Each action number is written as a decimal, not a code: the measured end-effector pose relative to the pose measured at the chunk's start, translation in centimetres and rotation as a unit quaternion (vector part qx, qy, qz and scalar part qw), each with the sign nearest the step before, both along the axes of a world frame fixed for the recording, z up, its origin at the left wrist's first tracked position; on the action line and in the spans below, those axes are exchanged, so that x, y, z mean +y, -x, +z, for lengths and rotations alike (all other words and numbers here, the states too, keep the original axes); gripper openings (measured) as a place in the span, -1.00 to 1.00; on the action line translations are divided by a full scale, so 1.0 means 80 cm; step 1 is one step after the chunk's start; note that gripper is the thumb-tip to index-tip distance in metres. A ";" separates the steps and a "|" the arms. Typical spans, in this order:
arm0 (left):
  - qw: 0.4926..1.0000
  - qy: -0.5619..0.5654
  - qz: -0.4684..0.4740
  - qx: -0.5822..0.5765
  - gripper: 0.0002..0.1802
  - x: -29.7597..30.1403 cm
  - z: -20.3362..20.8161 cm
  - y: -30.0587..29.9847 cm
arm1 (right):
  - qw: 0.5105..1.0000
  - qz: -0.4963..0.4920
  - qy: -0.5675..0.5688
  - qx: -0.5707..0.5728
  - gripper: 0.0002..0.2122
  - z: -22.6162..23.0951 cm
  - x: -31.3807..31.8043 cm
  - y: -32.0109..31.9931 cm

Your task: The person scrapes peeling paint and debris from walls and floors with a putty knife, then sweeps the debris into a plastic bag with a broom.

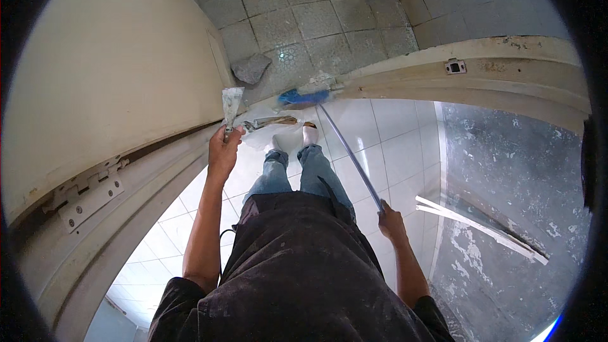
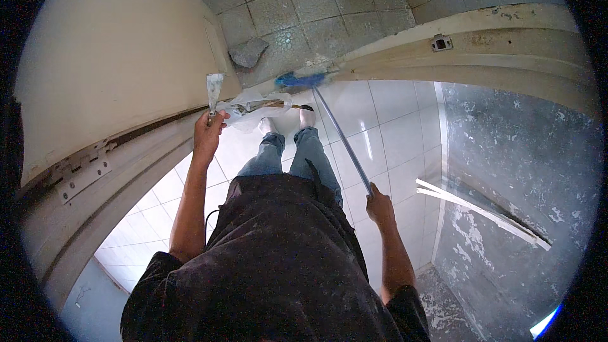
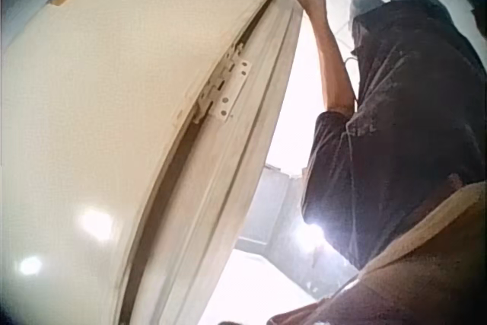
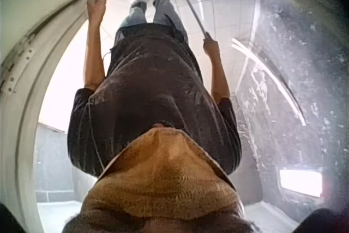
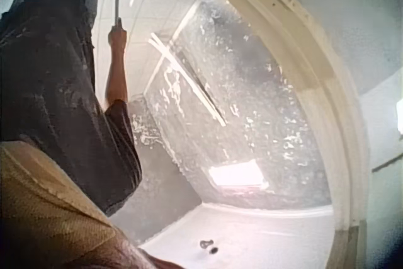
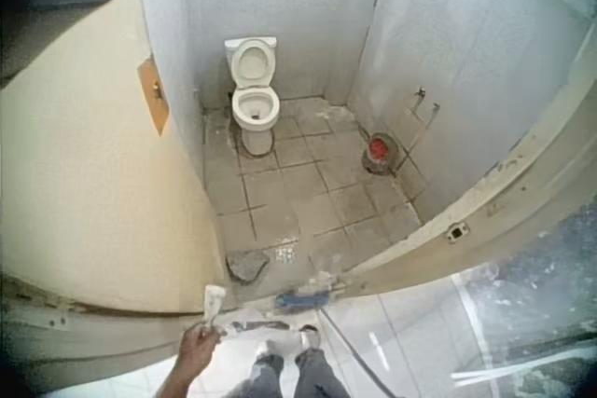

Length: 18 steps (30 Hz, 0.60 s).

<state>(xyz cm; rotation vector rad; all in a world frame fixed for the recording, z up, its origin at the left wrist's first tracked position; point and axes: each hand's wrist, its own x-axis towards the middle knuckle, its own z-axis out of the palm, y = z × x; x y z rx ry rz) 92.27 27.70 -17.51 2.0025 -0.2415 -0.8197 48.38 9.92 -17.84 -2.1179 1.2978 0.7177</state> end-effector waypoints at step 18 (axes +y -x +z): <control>1.000 -0.016 -0.007 0.011 -0.67 0.026 -0.024 0.017 | 0.989 -0.119 -0.074 -0.046 -0.61 -0.022 0.064 0.042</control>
